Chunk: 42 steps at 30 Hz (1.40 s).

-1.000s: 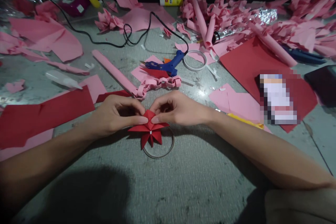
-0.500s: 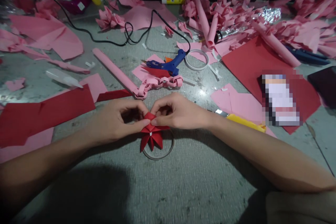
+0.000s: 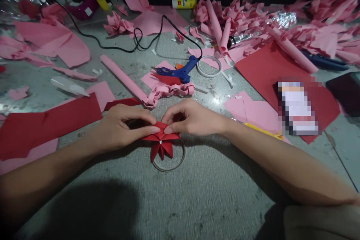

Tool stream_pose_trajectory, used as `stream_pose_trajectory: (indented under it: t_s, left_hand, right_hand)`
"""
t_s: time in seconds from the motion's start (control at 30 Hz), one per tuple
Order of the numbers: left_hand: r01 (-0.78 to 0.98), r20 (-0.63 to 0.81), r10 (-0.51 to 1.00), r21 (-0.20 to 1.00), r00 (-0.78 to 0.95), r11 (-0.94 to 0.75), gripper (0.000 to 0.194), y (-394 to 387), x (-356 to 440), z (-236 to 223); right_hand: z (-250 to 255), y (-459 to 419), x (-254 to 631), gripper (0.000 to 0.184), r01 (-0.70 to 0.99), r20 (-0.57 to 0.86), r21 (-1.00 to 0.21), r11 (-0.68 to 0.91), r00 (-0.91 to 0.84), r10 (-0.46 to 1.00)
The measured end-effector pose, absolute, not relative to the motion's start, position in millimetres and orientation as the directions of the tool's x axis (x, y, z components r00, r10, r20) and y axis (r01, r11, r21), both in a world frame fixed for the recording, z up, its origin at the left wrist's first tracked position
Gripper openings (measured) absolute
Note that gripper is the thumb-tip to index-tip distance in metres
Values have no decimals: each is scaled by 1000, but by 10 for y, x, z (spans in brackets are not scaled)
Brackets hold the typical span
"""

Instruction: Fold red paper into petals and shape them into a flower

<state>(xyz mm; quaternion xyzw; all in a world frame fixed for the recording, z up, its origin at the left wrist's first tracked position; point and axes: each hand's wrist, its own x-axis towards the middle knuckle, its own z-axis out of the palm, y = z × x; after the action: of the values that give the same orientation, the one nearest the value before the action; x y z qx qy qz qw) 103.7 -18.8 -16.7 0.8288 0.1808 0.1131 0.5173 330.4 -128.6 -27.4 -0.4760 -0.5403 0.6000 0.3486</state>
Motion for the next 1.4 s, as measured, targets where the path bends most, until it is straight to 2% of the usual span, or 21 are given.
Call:
stream_pose_trajectory:
  t_s: [0.1,0.23,0.43,0.83,0.97,1.1,1.27,1.4]
  left_hand:
    - [214,-47,420,908,906,-359,13,-162,1030,-193]
    - [222,-109,331,918,937,-328,11,-55,1020,-230]
    - [169,-88,202,888,975,-428,14,42,1004,-210]
    - [169,-79,203,863,976,-476,16,19,996,-182]
    - [153,-39,228,849,973,-506,17,0,994,-204]
    - [124,24,249,818,968,-562,19,-39,990,-202]
    - [35,149,228,763,962,-646,16,-76,982,-190]
    - [-26,212,182,717,960,-697,15,-71,980,-202]
  right_hand:
    - [-288,-1285,3306,16,68,-220,-976,-209,-318,922]
    - [-293,-1274,3327,16,88,-204,-979,-185,-320,925]
    - [-280,-1266,3385,20,152,-177,-980,-126,-396,901]
    - [-241,-1257,3385,17,253,-227,-959,-129,-412,883]
    - [-244,-1275,3374,14,242,-263,-954,-179,-378,887]
    - [-260,-1290,3368,12,251,-248,-954,-162,-365,897]
    - [-271,-1300,3356,13,323,-180,-945,-58,-361,915]
    - [-270,-1325,3322,12,438,35,-877,199,-354,935]
